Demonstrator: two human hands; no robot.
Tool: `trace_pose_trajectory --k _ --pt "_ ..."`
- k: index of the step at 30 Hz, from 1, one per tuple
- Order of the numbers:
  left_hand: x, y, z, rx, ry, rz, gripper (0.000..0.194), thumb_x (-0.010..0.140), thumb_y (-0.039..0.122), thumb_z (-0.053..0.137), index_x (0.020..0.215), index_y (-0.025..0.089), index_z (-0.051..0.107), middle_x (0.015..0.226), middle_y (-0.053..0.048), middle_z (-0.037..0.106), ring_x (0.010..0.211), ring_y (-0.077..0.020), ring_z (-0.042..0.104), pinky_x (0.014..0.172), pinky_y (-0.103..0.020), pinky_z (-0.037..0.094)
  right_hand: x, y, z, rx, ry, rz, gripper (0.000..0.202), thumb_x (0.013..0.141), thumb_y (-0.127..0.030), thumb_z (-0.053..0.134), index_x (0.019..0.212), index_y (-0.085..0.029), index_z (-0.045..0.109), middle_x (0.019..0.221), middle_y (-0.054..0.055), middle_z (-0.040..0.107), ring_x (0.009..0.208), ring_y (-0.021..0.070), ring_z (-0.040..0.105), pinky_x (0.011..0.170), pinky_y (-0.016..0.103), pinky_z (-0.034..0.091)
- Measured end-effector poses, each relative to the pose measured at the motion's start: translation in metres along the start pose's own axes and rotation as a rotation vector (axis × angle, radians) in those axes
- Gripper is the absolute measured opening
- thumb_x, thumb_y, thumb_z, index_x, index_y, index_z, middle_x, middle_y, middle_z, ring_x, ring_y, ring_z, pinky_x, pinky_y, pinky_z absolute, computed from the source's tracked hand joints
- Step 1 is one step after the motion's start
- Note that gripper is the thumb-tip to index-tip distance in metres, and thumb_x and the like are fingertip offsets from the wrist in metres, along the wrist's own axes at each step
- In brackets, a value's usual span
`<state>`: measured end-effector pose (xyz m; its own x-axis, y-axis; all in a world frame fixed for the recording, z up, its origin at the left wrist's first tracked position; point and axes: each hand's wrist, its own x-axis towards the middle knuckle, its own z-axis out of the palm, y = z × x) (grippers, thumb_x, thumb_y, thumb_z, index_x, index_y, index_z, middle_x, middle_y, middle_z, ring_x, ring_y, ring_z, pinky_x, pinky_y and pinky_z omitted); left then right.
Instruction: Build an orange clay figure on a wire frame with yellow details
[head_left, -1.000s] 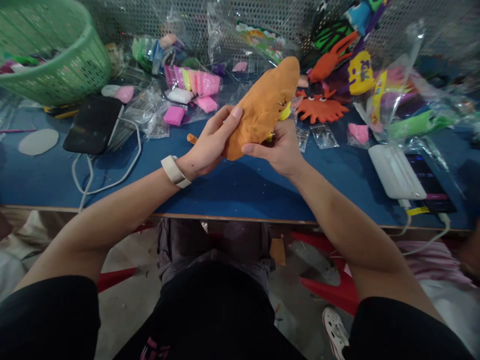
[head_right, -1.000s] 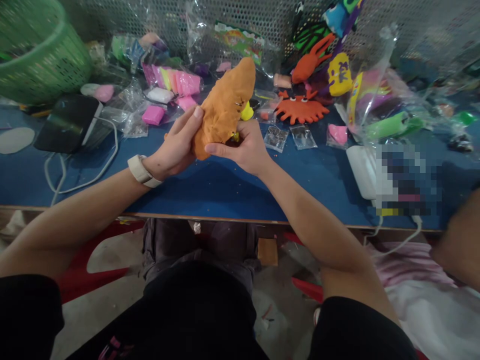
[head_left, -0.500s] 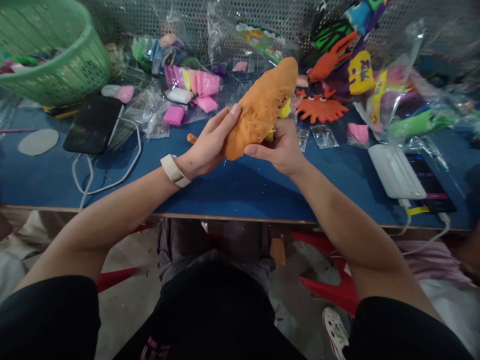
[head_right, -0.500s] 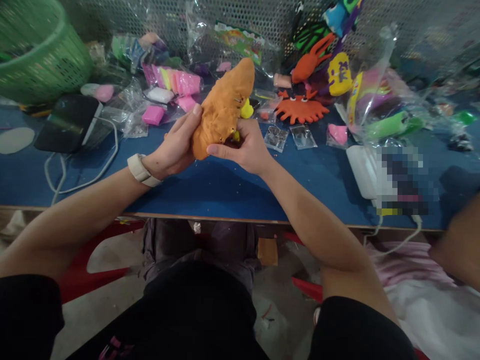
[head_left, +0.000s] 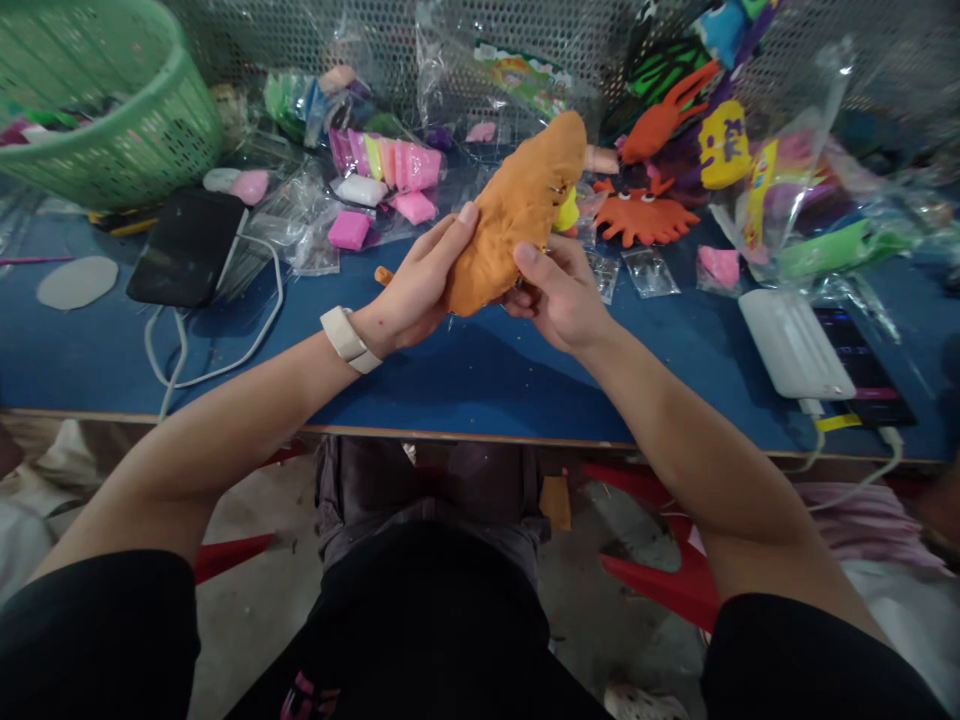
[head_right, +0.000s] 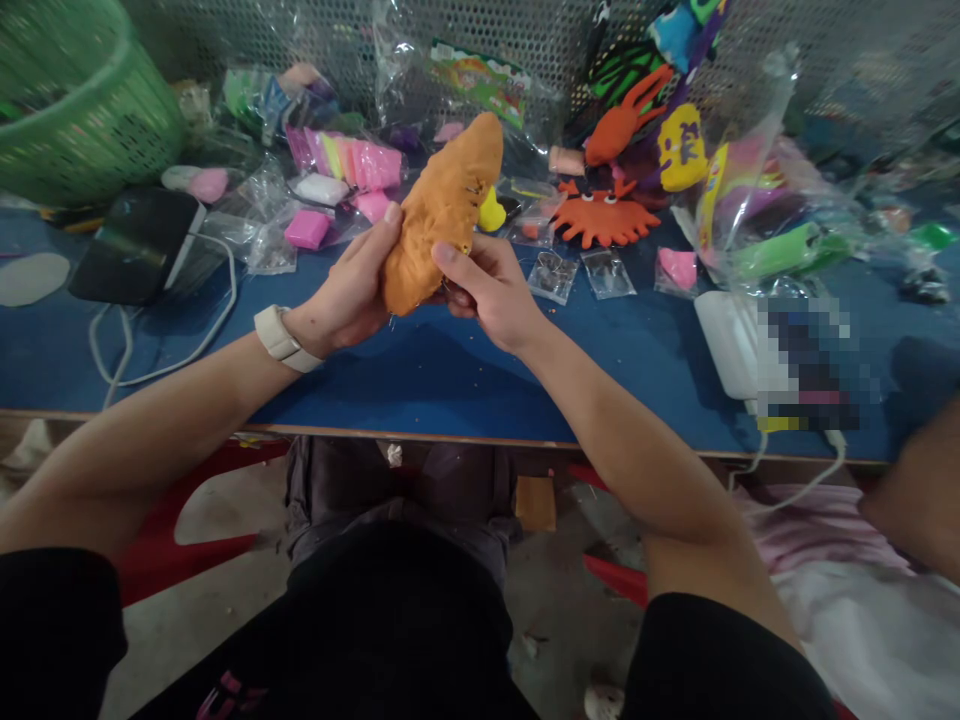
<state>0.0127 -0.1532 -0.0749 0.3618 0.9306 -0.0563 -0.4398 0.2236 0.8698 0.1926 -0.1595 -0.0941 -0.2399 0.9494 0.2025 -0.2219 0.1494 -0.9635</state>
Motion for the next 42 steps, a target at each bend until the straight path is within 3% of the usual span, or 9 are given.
trace_pose_trajectory --k 6,13,16,20,25,29,33,38,42 --pt "0.002 -0.001 -0.003 -0.009 -0.056 0.059 0.042 0.115 0.063 0.072 0.106 0.022 0.076 0.113 -0.012 0.085 0.136 -0.0372 0.081 0.113 -0.045 0.072 0.000 0.001 0.001 -0.018 -0.066 -0.052 0.062 0.086 -0.080 0.098 0.098 -0.028 0.066 0.075 -0.007 0.050 0.055 0.0093 0.041 0.044 0.022 0.037" --pt "0.003 -0.001 -0.006 0.009 -0.039 0.057 0.041 0.123 0.055 0.059 0.107 0.023 0.079 0.114 -0.009 0.086 0.117 -0.0278 0.084 0.099 -0.037 0.075 0.001 0.001 -0.002 -0.020 -0.140 -0.068 0.062 0.088 -0.078 0.098 0.103 -0.029 0.064 0.075 -0.008 0.047 0.056 0.0099 0.040 0.044 0.022 0.038" --pt "0.002 0.000 -0.005 0.030 -0.057 0.058 0.039 0.126 0.048 0.052 0.115 0.022 0.079 0.116 -0.010 0.087 0.117 -0.0283 0.084 0.096 -0.039 0.075 0.000 0.001 0.000 -0.016 -0.093 -0.058 0.065 0.089 -0.085 0.093 0.104 -0.029 0.064 0.077 -0.007 0.048 0.056 0.0101 0.042 0.045 0.024 0.036" --pt "0.001 0.003 -0.001 0.021 0.003 0.034 0.049 0.129 0.048 0.043 0.118 0.020 0.081 0.109 -0.009 0.085 0.122 -0.0308 0.085 0.100 -0.046 0.075 -0.003 -0.003 0.006 0.010 -0.004 -0.025 0.066 0.090 -0.089 0.087 0.105 -0.029 0.064 0.083 -0.004 0.055 0.055 0.0101 0.043 0.046 0.025 0.033" --pt "0.001 0.005 -0.001 0.026 -0.021 0.077 0.045 0.128 0.046 0.045 0.114 0.021 0.080 0.110 -0.010 0.085 0.116 -0.0269 0.086 0.101 -0.042 0.076 -0.002 -0.005 0.008 -0.018 0.080 -0.048 0.073 0.085 -0.095 0.087 0.093 -0.029 0.056 0.079 -0.004 0.053 0.055 0.0114 0.043 0.046 0.027 0.034" --pt "0.002 0.003 -0.003 0.045 -0.010 0.138 0.041 0.127 0.046 0.049 0.114 0.022 0.080 0.109 -0.008 0.086 0.110 -0.0269 0.085 0.080 -0.036 0.075 0.000 -0.003 0.006 -0.048 0.102 -0.040 0.081 0.085 -0.105 0.077 0.090 -0.029 0.052 0.080 -0.004 0.052 0.055 0.0109 0.045 0.047 0.026 0.038" --pt "0.003 0.000 -0.005 0.033 -0.003 0.144 0.041 0.127 0.044 0.051 0.107 0.024 0.081 0.104 -0.006 0.085 0.087 -0.0196 0.079 0.069 -0.030 0.069 0.000 -0.002 0.004 -0.020 0.081 -0.043 0.078 0.087 -0.098 0.084 0.089 -0.028 0.051 0.080 -0.004 0.050 0.056 0.0105 0.046 0.046 0.025 0.037" --pt "0.004 0.000 -0.004 0.002 -0.016 0.155 0.040 0.128 0.040 0.049 0.111 0.019 0.078 0.100 -0.004 0.083 0.081 -0.0170 0.078 0.072 -0.030 0.070 -0.002 -0.007 0.008 0.014 0.070 -0.060 0.075 0.090 -0.094 0.085 0.087 -0.028 0.050 0.078 -0.005 0.048 0.055 0.0106 0.042 0.046 0.025 0.033" --pt "0.005 0.008 0.000 -0.019 0.103 0.085 0.047 0.127 0.052 0.048 0.108 0.021 0.078 0.101 -0.008 0.085 0.089 -0.0194 0.079 0.084 -0.032 0.071 -0.003 -0.015 0.011 0.033 0.077 -0.029 0.062 0.094 -0.087 0.083 0.100 -0.029 0.062 0.076 -0.006 0.052 0.050 0.0100 0.031 0.046 0.028 0.024"
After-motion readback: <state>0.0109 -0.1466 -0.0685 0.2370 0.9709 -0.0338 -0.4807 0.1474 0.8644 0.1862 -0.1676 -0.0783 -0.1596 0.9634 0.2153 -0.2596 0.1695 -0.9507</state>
